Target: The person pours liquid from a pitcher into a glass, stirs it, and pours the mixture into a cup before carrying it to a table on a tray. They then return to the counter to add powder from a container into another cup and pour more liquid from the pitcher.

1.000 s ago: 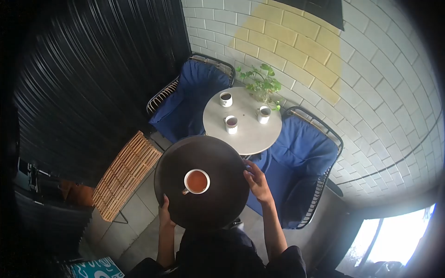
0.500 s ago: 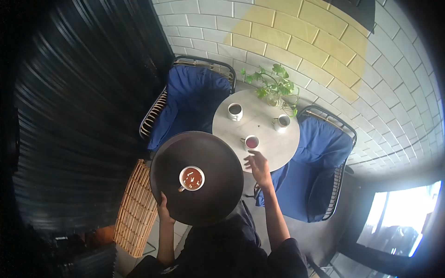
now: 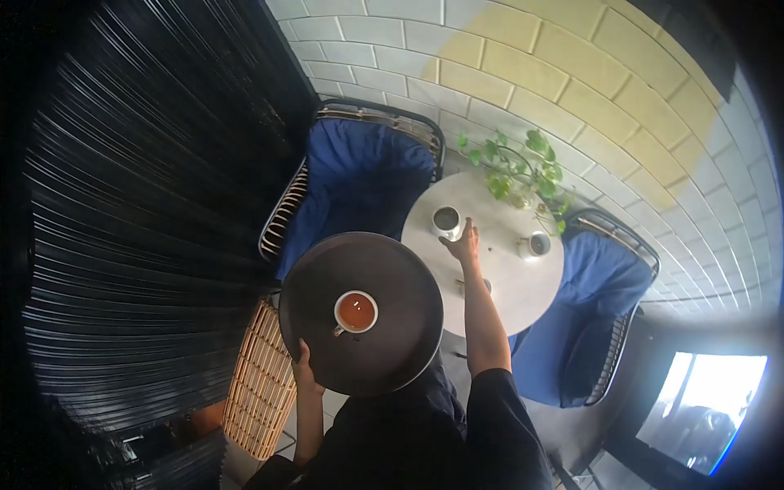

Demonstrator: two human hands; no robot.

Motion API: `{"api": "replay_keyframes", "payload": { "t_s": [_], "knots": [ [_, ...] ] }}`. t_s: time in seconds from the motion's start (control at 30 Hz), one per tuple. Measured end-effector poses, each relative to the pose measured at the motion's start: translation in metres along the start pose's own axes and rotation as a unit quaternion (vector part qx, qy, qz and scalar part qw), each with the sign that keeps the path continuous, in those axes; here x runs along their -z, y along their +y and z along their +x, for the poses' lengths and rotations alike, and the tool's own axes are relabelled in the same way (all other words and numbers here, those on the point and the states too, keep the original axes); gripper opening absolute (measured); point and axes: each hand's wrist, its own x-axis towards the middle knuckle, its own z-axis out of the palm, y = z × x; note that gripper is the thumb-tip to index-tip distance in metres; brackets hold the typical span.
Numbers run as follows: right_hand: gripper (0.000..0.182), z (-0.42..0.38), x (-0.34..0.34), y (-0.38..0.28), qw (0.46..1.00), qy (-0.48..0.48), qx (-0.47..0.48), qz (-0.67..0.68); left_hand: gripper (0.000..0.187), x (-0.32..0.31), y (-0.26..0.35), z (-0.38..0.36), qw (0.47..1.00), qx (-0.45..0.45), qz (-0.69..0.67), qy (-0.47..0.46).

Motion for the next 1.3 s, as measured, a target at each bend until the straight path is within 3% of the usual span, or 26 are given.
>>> {"api": "replay_keyframes", "payload": {
  "t_s": [0.1,0.17,0.27,0.43,0.63,0.93,1.3],
  "knots": [
    [0.106,0.012,-0.021,-0.004,0.999,-0.036,-0.021,0.005,0.056,-0.015,0.008,0.008,0.999,-0.004,0.007,0.040],
    [0.113,0.014,-0.033,-0.006,0.997,0.041,0.060,-0.006,0.057,-0.026,0.012,0.011,0.999,0.000,0.002,0.043],
    [0.115,0.019,-0.035,-0.016,0.999,0.020,0.027,-0.019,0.057,-0.044,0.017,0.010,0.999,-0.003,-0.023,0.025],
    [0.093,0.019,-0.029,-0.028,1.000,0.022,0.009,0.006,0.057,-0.063,0.020,0.020,0.998,0.012,-0.004,0.062],
    [0.091,0.018,-0.011,-0.020,0.999,-0.015,-0.028,0.014,0.058,-0.061,0.013,0.044,0.997,0.039,0.012,0.065],
    [0.084,-0.011,0.054,0.048,0.997,0.050,0.015,0.052,0.057,-0.087,0.019,0.069,0.995,0.077,0.057,-0.001],
    [0.085,-0.098,0.121,0.100,0.990,0.071,-0.122,0.022,0.053,-0.093,-0.004,0.103,0.986,0.110,0.082,-0.097]
  ]
}}
